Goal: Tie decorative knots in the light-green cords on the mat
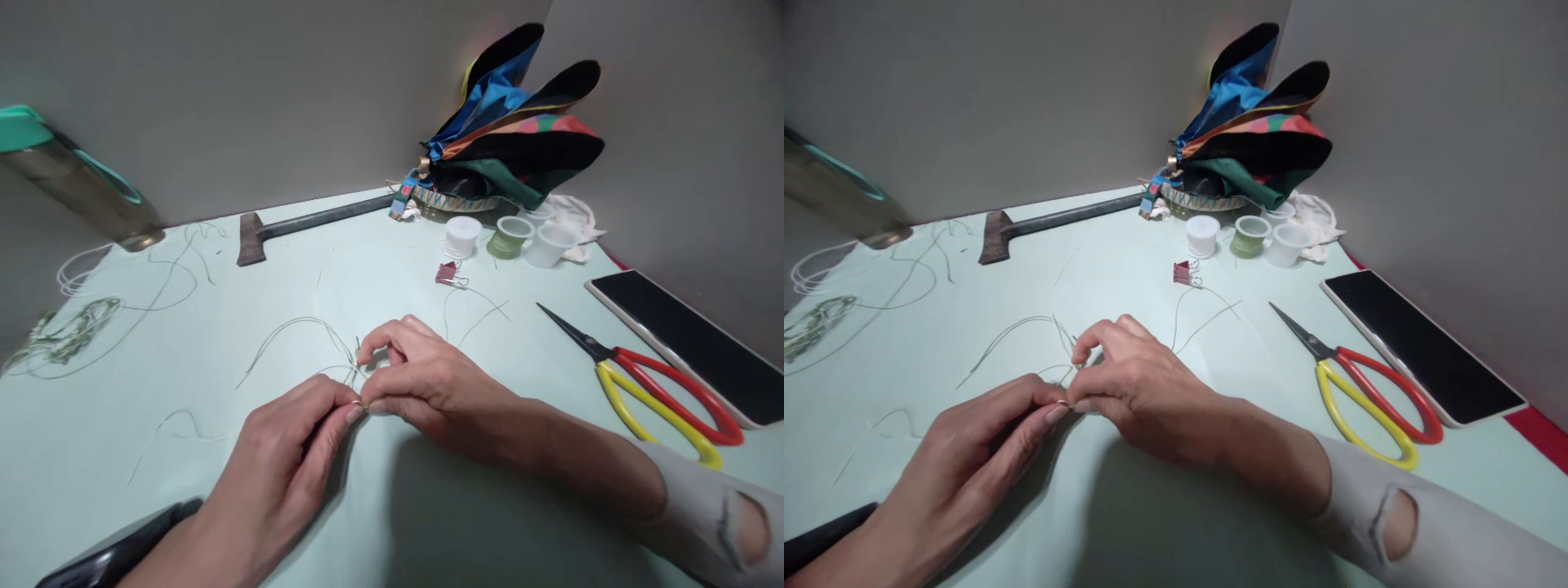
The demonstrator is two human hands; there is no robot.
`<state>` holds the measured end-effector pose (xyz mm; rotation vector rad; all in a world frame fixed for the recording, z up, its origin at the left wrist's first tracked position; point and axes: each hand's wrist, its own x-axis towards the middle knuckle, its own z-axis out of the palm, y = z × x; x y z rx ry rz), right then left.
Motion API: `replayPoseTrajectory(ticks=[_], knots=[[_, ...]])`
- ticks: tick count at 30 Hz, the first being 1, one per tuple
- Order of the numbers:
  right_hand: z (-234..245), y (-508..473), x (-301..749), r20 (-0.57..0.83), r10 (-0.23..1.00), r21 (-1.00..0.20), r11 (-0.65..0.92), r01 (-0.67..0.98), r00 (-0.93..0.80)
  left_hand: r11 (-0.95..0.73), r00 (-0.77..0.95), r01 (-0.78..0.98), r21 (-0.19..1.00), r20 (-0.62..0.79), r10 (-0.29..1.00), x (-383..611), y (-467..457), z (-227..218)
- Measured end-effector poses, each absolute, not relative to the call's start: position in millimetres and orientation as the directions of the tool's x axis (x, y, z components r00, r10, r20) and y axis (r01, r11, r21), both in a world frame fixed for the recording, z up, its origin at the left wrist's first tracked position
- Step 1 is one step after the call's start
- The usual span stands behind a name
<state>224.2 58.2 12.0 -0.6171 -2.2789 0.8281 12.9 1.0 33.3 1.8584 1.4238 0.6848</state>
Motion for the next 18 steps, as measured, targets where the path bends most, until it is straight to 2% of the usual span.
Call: replayPoseTrajectory(ticks=[8, 18], knots=[[20.6, 56.8, 228.1, 0.284, 0.614, -0.739, 0.63, 0.24, -0.736, -0.228, 0.283, 0.64, 0.734, 0.052, 0.958, 13.9, -2.4, 36.1], [18.7, 55.0, 226.9, 0.319, 0.621, -0.734, 0.64, 0.228, -0.716, -0.271, 0.317, 0.621, 0.736, 0.08, 0.945, 16.8, 0.4, 39.6]])
